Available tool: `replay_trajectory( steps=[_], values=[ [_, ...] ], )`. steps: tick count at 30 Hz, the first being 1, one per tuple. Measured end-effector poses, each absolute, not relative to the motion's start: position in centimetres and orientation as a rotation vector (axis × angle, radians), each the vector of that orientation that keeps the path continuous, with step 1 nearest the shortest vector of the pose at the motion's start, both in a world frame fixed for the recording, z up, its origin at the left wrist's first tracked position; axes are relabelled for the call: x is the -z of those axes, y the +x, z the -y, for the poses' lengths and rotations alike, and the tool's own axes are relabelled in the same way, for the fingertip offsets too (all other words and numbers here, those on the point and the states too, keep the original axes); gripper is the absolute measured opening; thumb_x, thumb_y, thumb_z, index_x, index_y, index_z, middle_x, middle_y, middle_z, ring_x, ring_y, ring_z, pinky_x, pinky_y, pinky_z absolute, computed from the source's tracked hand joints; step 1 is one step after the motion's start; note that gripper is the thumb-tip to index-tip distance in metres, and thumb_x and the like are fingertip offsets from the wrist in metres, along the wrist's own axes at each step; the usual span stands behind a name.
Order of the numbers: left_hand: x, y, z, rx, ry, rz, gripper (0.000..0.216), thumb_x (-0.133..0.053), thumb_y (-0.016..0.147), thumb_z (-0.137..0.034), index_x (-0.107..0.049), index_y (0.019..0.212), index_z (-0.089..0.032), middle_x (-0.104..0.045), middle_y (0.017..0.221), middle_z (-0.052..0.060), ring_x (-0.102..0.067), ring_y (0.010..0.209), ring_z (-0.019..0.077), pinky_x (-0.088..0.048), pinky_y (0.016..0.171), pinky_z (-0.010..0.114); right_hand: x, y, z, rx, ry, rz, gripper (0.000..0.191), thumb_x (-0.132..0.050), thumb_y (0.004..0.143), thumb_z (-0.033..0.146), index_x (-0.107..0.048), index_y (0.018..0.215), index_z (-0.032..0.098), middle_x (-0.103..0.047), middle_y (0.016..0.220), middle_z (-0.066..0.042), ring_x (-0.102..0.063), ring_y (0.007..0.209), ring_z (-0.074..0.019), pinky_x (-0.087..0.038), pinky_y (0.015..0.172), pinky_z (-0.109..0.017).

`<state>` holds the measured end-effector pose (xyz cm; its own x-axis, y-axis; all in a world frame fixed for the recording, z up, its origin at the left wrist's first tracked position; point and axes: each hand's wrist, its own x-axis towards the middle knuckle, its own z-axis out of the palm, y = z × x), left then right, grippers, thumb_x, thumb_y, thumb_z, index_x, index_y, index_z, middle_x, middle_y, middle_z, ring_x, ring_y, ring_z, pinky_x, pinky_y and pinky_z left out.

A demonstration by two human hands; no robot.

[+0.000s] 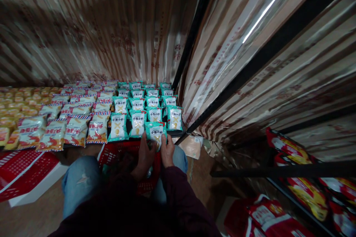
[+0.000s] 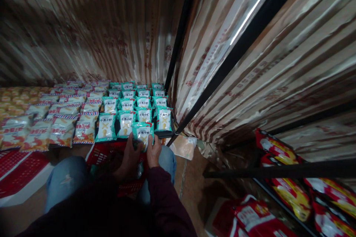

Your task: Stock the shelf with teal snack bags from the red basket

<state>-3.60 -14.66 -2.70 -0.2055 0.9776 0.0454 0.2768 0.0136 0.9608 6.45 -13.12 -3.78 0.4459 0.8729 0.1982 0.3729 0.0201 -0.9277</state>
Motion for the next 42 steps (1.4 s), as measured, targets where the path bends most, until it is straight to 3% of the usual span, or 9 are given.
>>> replay_trajectory(
  steps=[8,14,21,28,35,42],
  values=[
    [3.4,-3.1,13.6,-1.332,1.687,-1.586,0.065,-0.054,0.086,-0.026,-0.028,0.145,-0.016,-0.041,0.143,0.019,-0.042,0.133,0.0265,-0.038,0.11,0.047,3.5,6.9,11.0,-0.513,-1.618,1.125,0.039,-0.036,0.089,0.055,-0.058,0.084,0.023,-0.065,0.079,-0.003,-0.058,0.074,-0.0192,-0.047,0.071,-0.029],
    [4.3,-2.8,13.0,-1.307,1.911,-1.573,0.064,-0.046,0.087,-0.013,-0.023,0.147,-0.018,-0.026,0.152,0.019,-0.026,0.143,0.0278,-0.035,0.111,0.049,3.5,6.8,9.7,-0.472,-1.668,1.146,0.042,-0.034,0.089,0.055,-0.06,0.088,0.022,-0.067,0.082,-0.005,-0.059,0.075,-0.0206,-0.047,0.072,-0.03],
    [5.0,-2.6,11.9,-1.272,1.96,-1.594,0.061,-0.042,0.088,-0.011,-0.025,0.146,-0.019,-0.015,0.156,0.019,-0.017,0.146,0.0306,-0.033,0.112,0.053,4.4,6.7,8.7,-0.43,-1.678,1.157,0.054,-0.031,0.09,0.058,-0.06,0.108,0.016,-0.068,0.102,-0.014,-0.062,0.094,-0.0252,-0.047,0.086,-0.038],
    [5.1,-2.5,11.0,-1.249,1.914,-1.628,0.057,-0.04,0.092,-0.016,-0.024,0.147,-0.018,-0.018,0.155,0.021,-0.024,0.144,0.0318,-0.037,0.109,0.055,5.3,6.5,8.9,-0.335,-1.611,1.267,0.059,-0.032,0.094,0.053,-0.044,0.135,0.012,-0.055,0.132,-0.018,-0.048,0.126,-0.0262,-0.04,0.103,-0.044],
    [4.7,-2.9,10.8,-1.237,2.076,-1.575,0.049,-0.038,0.094,-0.018,-0.031,0.143,-0.018,-0.04,0.144,0.018,-0.022,0.144,0.0313,-0.037,0.11,0.054,5.8,6.9,8.8,-0.058,-1.552,1.49,0.052,-0.03,0.098,0.045,-0.044,0.137,0.014,-0.049,0.137,-0.018,-0.041,0.133,-0.0249,-0.038,0.106,-0.046],
    [5.2,-2.7,10.7,-1.244,2.092,-1.658,0.05,-0.04,0.095,-0.019,-0.03,0.143,-0.018,-0.023,0.153,0.021,-0.02,0.144,0.0336,-0.038,0.108,0.054,4.9,7.6,8.6,0.147,-1.57,1.614,0.043,-0.034,0.099,0.037,-0.05,0.133,0.016,-0.055,0.136,-0.014,-0.032,0.139,-0.0261,-0.026,0.11,-0.053]
  ],
)
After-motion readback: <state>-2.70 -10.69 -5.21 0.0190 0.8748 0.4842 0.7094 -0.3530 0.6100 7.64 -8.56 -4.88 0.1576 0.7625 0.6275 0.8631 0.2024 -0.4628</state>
